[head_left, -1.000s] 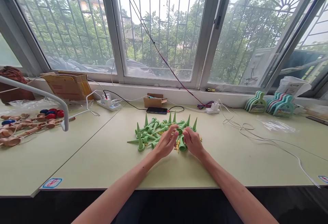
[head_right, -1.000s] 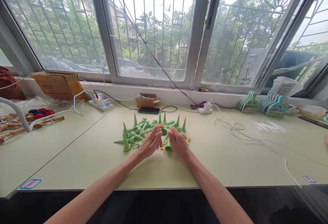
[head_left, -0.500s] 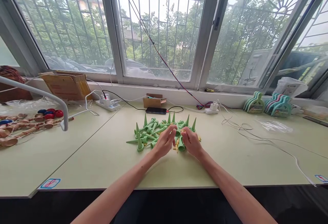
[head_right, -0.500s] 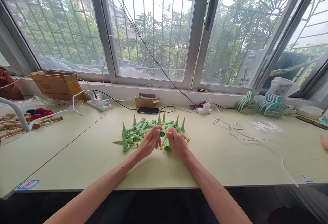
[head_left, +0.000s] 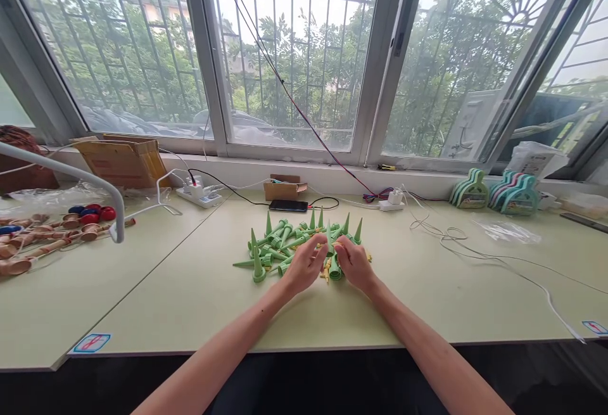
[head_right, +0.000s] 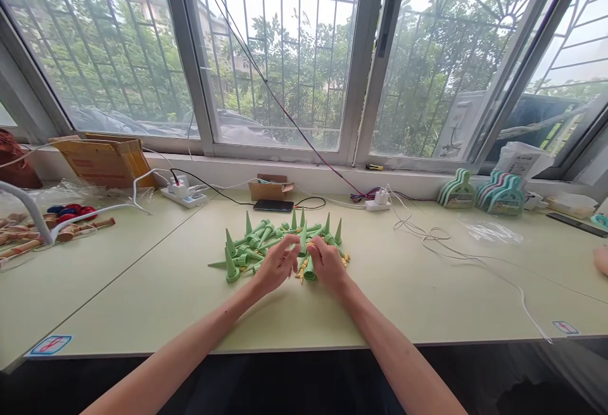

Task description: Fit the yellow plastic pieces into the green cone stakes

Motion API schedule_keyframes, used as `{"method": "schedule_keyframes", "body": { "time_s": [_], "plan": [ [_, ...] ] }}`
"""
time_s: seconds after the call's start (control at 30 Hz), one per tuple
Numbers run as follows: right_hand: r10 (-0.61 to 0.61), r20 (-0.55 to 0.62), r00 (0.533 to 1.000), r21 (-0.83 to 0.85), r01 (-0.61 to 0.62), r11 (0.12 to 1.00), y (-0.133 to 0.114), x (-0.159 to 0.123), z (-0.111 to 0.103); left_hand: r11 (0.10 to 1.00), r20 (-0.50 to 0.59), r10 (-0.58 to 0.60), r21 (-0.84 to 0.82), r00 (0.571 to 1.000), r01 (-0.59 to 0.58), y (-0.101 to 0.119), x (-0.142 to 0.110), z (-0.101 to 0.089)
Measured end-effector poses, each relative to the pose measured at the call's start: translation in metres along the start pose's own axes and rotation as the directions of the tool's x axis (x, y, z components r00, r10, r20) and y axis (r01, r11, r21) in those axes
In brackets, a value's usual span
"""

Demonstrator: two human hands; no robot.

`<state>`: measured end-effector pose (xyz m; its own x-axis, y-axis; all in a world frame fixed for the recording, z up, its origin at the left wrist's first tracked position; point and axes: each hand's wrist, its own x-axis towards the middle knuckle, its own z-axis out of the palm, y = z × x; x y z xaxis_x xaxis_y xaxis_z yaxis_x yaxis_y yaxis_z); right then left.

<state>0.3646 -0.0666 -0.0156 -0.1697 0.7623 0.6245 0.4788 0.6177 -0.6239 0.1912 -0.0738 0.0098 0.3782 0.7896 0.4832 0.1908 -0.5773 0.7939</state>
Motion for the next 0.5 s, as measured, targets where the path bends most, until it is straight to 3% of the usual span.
{"method": "schedule_keyframes", "body": {
  "time_s": [0.33, 0.5],
  "plan": [
    [-0.018, -0.006, 1.0, -0.002, 0.018, 1.0, 0.0026, 0.0007, 0.0001, 0.997, -0.043, 0.063, 0.041, 0.997, -0.061, -0.0066, 0.0011, 0.0017],
    [-0.009, 0.003, 1.0, 0.016, 0.009, 1.0, 0.0004, 0.0007, -0.0004, 0.997, -0.044, 0.033, 0.066, 0.998, -0.03, -0.0088, 0.0013, 0.0009]
  ]
}}
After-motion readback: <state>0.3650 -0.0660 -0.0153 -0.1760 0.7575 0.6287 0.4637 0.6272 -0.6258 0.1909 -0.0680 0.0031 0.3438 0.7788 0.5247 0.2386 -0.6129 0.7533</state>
